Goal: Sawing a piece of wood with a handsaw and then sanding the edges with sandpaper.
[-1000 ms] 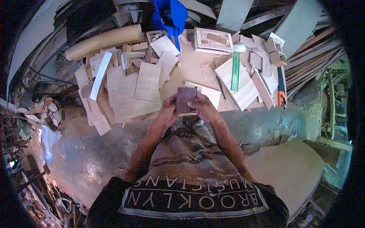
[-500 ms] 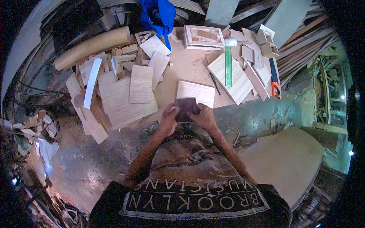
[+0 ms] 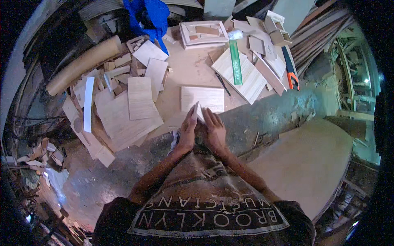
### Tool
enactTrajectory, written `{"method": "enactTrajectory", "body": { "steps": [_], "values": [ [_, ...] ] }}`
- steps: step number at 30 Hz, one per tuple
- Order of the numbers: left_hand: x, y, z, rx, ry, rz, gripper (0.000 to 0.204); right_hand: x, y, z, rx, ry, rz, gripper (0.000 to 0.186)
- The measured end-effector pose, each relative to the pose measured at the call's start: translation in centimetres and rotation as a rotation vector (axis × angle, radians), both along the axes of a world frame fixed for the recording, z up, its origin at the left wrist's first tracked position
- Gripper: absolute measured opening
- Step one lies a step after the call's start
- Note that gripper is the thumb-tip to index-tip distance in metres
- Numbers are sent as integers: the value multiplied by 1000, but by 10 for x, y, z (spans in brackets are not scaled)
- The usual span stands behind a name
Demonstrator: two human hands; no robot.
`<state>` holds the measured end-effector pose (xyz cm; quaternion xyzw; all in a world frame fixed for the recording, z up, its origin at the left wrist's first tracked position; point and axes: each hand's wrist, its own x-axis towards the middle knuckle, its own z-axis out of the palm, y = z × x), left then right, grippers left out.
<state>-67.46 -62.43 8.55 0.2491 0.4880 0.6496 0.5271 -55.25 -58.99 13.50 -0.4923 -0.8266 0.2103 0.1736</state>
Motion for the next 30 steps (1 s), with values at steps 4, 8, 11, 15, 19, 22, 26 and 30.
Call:
{"method": "enactTrajectory", "body": {
  "steps": [4, 8, 11, 15, 19, 22, 26, 30],
  "values": [
    [-3, 7, 11, -192, -595, -86, 63, -2, 7, 17, -123, 125, 124, 67],
    [5, 13, 7, -263, -726, -88, 61, 12, 12, 3, -105, 153, 113, 70],
    [10, 15, 9, -250, -808, -40, 60, 25, 21, -5, -47, 251, 123, 67],
    [16, 13, 5, -63, -955, -108, 52, 42, 33, -8, -446, 475, 63, 59],
    [49, 16, 5, -106, -704, 8, 45, 69, 51, -7, -700, 606, 78, 58],
    [65, 30, 3, -255, -481, -3, 48, 91, 77, -5, -891, 411, 112, 60],
    [54, 46, -28, -568, 545, -120, 71, 128, 99, -40, -808, 399, 140, 59],
    [47, 79, -56, -898, 1161, 252, 100, 140, 111, -68, -1054, 733, -224, 60]
  ]
}}
